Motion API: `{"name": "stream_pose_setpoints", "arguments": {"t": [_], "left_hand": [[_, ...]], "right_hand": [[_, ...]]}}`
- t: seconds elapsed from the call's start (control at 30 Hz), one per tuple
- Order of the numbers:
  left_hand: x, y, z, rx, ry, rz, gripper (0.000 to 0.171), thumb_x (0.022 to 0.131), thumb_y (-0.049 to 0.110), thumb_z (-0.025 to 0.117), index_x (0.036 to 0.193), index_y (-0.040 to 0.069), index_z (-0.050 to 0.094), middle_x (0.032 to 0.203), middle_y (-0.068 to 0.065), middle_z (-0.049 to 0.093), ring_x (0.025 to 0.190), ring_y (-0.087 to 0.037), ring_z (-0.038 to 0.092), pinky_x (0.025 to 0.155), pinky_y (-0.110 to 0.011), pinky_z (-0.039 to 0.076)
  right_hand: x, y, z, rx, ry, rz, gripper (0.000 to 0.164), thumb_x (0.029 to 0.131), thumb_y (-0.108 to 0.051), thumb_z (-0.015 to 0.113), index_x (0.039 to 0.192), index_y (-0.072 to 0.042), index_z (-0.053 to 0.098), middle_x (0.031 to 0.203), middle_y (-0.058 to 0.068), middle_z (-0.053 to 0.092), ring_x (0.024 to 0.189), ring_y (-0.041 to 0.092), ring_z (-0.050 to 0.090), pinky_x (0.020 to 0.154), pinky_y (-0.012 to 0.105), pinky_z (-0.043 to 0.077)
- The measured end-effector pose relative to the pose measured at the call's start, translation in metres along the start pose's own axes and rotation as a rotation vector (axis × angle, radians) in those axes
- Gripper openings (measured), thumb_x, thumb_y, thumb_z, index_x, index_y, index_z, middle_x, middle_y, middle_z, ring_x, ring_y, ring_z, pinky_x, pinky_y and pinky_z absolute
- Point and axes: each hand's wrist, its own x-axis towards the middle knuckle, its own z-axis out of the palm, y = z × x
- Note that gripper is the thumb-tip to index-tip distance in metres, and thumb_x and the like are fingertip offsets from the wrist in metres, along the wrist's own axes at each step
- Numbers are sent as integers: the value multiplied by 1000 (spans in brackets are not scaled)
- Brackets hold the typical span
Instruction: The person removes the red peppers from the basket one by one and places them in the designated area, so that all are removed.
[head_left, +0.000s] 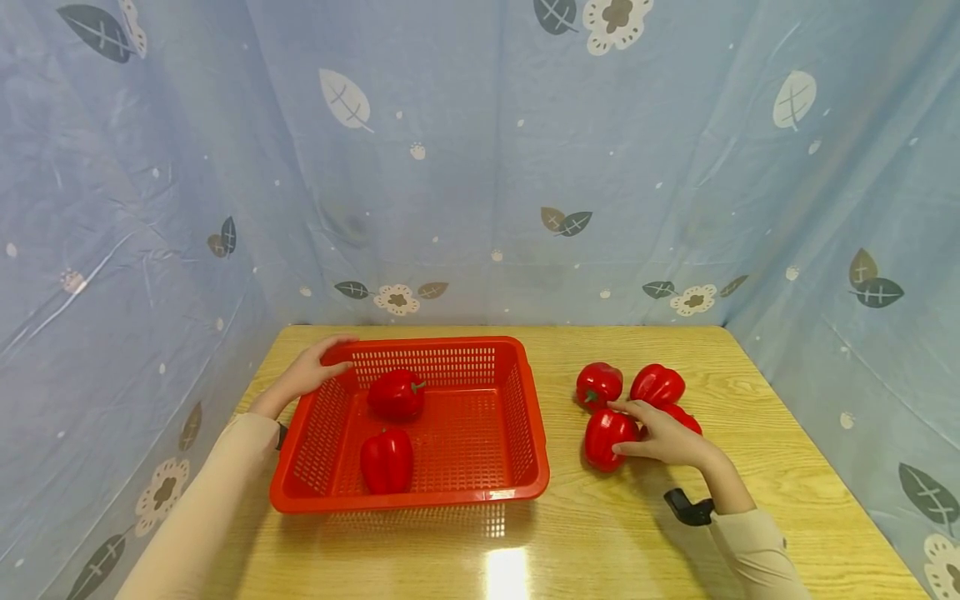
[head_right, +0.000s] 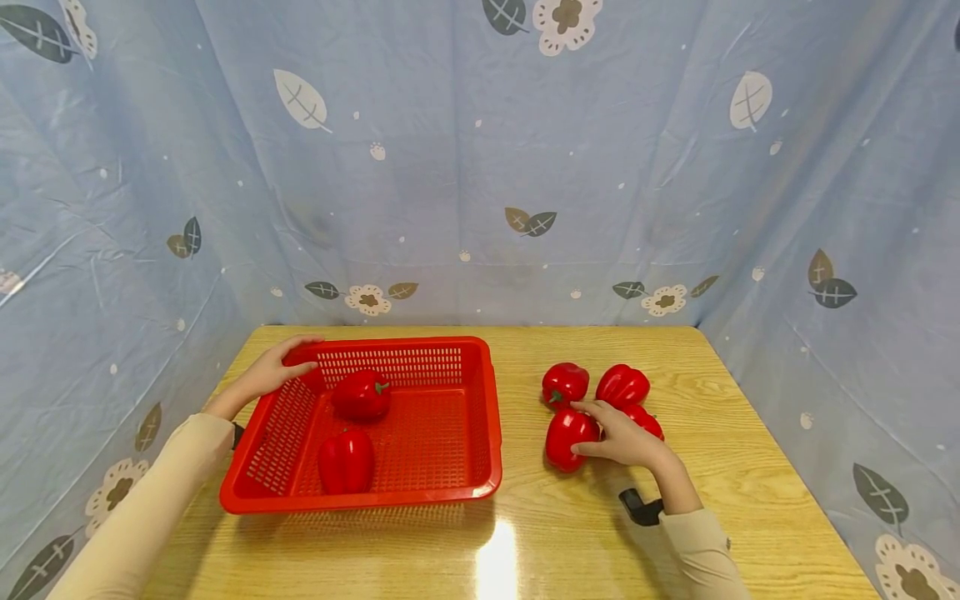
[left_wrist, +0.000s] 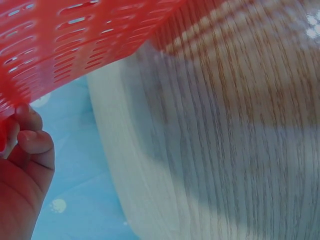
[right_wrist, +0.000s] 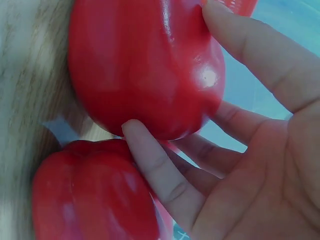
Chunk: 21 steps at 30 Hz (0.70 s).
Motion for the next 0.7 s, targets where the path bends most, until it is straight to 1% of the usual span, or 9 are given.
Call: {"name": "stream_pose_setpoints", "arguments": {"t": [0.1,0.23,0.3,0.4,0.5,0.6,0.7], "left_hand": [[0,0,0,-5,-1,3,49,90,22,61,135,11,46,139,-17,43,129,-39,36,103,-60,26],[0,1,1,4,2,3,50,90,22,61,135,10,46,139,-18,43,129,-39,36,103,-59,27],[0,2,1,8,3,4,50,90,23,61,135,10,45,139,-18,43,129,-39,36,103,-59,27],[0,3,1,13,3,4,50,90,23,61,136,10,45,140,-19,42,129,-39,35,103,-60,26],[-1,2,1,14,4,1,51,90,24,61,136,10,45,139,-18,43,129,-39,36,103,-60,27],[0,1,1,17,4,-4,50,90,25,61,135,11,46,139,-17,43,129,-39,36,102,-60,27],[0,1,1,18,4,-5,50,89,25,61,135,12,46,140,-16,43,129,-39,36,102,-61,27]], "right_hand": [[1,1,-2,2,-4,-7,66,77,-34,73,127,2,50,123,19,54,105,32,53,83,45,50],[1,1,-6,13,-8,-12,63,78,-28,73,127,4,50,120,18,55,97,28,53,77,38,52],[2,0,-9,21,-11,-15,61,79,-26,73,126,5,50,117,17,55,94,27,52,76,37,51],[4,-2,-14,32,-9,-22,60,79,-23,72,126,6,50,109,14,56,92,26,51,75,36,51],[8,-4,-19,45,-6,-25,59,80,-23,72,126,7,49,96,10,52,85,21,48,69,31,50],[12,-6,-22,50,-4,-26,59,81,-23,71,127,5,48,98,10,52,85,18,47,71,33,50],[17,-9,-25,53,-6,-24,59,83,-24,69,130,3,47,114,16,56,94,22,54,81,43,51]]}}
